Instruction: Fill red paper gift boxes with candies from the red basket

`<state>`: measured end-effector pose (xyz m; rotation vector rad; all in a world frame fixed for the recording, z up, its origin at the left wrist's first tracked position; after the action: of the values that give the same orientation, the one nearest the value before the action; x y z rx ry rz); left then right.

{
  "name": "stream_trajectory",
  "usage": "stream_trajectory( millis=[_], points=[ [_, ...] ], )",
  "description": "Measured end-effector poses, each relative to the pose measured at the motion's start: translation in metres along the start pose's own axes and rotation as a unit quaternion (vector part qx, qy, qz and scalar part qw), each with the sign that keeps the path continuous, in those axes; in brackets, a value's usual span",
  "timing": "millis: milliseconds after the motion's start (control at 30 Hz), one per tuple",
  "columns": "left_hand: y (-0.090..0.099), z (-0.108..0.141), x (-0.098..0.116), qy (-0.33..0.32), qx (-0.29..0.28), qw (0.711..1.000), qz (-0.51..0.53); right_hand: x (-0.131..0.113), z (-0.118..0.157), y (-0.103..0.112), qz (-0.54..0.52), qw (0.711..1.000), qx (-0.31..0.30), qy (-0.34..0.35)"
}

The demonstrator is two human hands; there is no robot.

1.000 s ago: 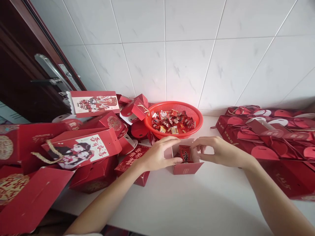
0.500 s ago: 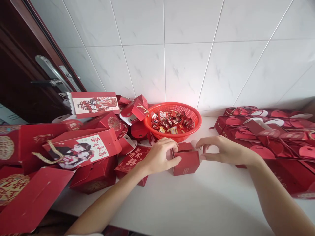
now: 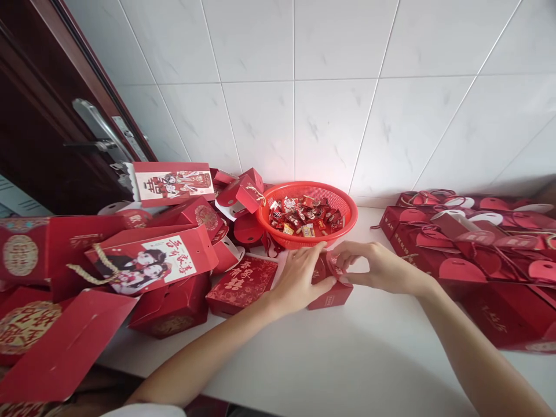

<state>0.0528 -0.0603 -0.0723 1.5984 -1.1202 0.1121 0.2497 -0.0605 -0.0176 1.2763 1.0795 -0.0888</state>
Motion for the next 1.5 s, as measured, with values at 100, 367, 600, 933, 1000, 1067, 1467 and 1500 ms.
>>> stream_trajectory(
  millis=[100, 367, 600, 933, 1000, 1067, 1467, 1500],
  points=[
    [-0.005, 0.002, -0.002, 0.024, -0.017, 1.000, 0.001, 0.000, -0.001, -0.003, 0.006, 1.000, -0.008, 0.011],
    [-0.007, 0.007, 0.001, 0.038, -0.069, 0.996, 0.050, -0.004, -0.002, -0.007, 0.063, 0.997, -0.049, 0.024],
    [0.000, 0.008, 0.006, 0.032, -0.059, 0.991, 0.112, -0.009, 0.006, -0.010, 0.101, 0.994, -0.026, -0.025],
    [-0.024, 0.020, 0.008, 0.084, -0.046, 0.973, 0.212, -0.016, 0.041, -0.031, 0.167, 0.978, 0.046, -0.112],
    [-0.028, 0.027, 0.011, 0.069, -0.062, 0.967, 0.238, -0.017, 0.047, -0.035, 0.157, 0.980, 0.043, -0.116],
    [-0.031, 0.035, 0.013, 0.050, -0.075, 0.963, 0.255, -0.017, 0.053, -0.039, 0.149, 0.981, 0.033, -0.123],
    [-0.051, 0.056, 0.006, -0.024, -0.166, 0.950, 0.264, -0.014, 0.187, 0.023, 0.115, 0.958, 0.081, -0.251],
    [-0.052, 0.056, 0.006, -0.023, -0.170, 0.950, 0.261, -0.013, 0.207, 0.032, 0.119, 0.947, 0.103, -0.279]
  ],
)
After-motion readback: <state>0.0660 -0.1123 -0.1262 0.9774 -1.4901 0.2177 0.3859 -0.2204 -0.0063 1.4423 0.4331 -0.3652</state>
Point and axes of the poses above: each hand's wrist, its own z-axis away from the middle knuckle, its own y-axis out of the back of the hand, x = y × z, the point moved 2 cm from there along -z, towards the middle knuckle, and after that the axes turned 1 degree about y, right-handed, at the moved point
